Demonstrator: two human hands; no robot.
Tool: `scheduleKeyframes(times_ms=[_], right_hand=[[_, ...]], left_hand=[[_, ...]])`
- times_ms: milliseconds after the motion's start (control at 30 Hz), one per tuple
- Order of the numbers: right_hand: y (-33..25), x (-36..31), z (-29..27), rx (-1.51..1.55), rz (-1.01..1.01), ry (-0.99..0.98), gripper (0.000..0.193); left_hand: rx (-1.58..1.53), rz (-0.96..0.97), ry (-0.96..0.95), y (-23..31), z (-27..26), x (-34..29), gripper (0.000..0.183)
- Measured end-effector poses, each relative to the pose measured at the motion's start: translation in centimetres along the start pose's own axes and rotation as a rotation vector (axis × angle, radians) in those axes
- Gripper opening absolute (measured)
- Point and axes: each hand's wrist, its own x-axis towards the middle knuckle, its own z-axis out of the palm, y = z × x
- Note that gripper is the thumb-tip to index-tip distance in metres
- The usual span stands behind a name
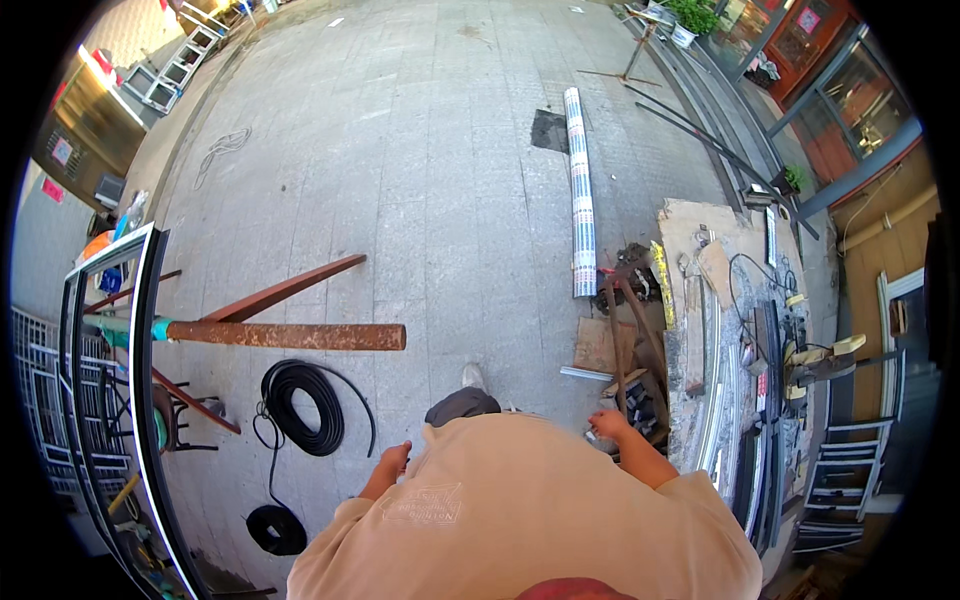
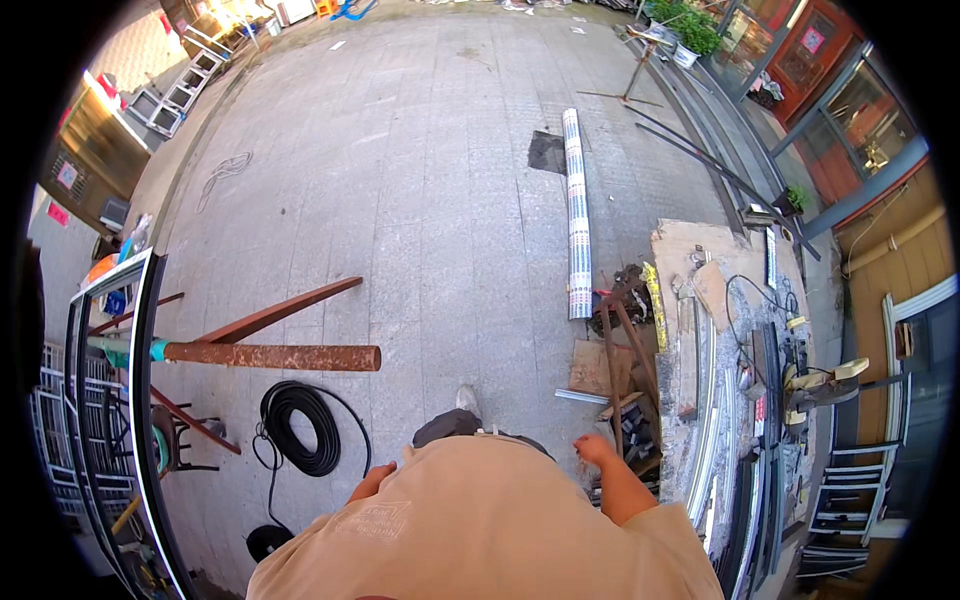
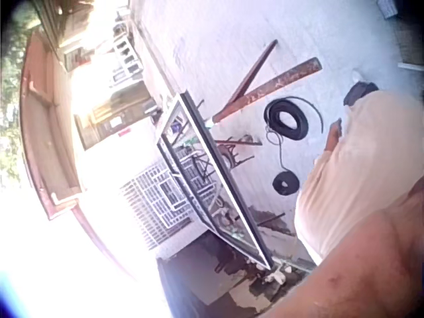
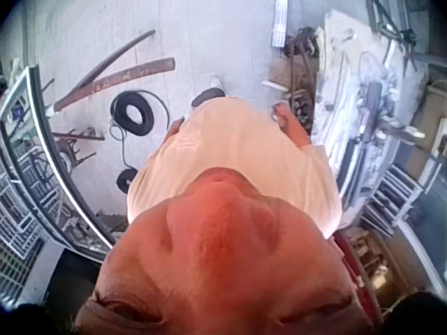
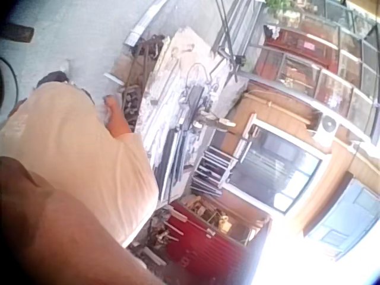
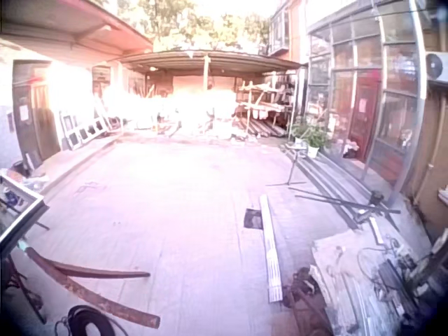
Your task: The person measures the sides of a large metal frame using a measuring tape while it sits on sawhorses, then records the dimensions with a pen in a notebook on a nearby table.
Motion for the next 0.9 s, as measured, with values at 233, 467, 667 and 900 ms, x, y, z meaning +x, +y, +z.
scheduleKeyframes(times_ms=[233, 467, 667, 900], right_hand=[[-6.1, 1.1, -9.3, 0.647, 0.287, 0.217, 0.02], [-11.0, 14.6, -15.6, 0.149, 0.178, -0.178, 0.017], [-27.9, 28.0, -28.9, 0.219, 0.106, -0.287, 0.015], [-52.2, 42.5, -38.9, 0.166, -0.237, 0.024, 0.015]], left_hand=[[-0.194, 0.1, 0.103, 17.7, -2.0, 0.8, 0.061], [-0.281, -0.013, 0.143, 21.9, 0.7, 1.5, 0.076], [-0.268, -0.213, 0.203, 24.5, 9.0, -1.4, 0.068], [-0.332, 0.262, 0.068, 27.3, 17.0, 5.4, 0.043]])
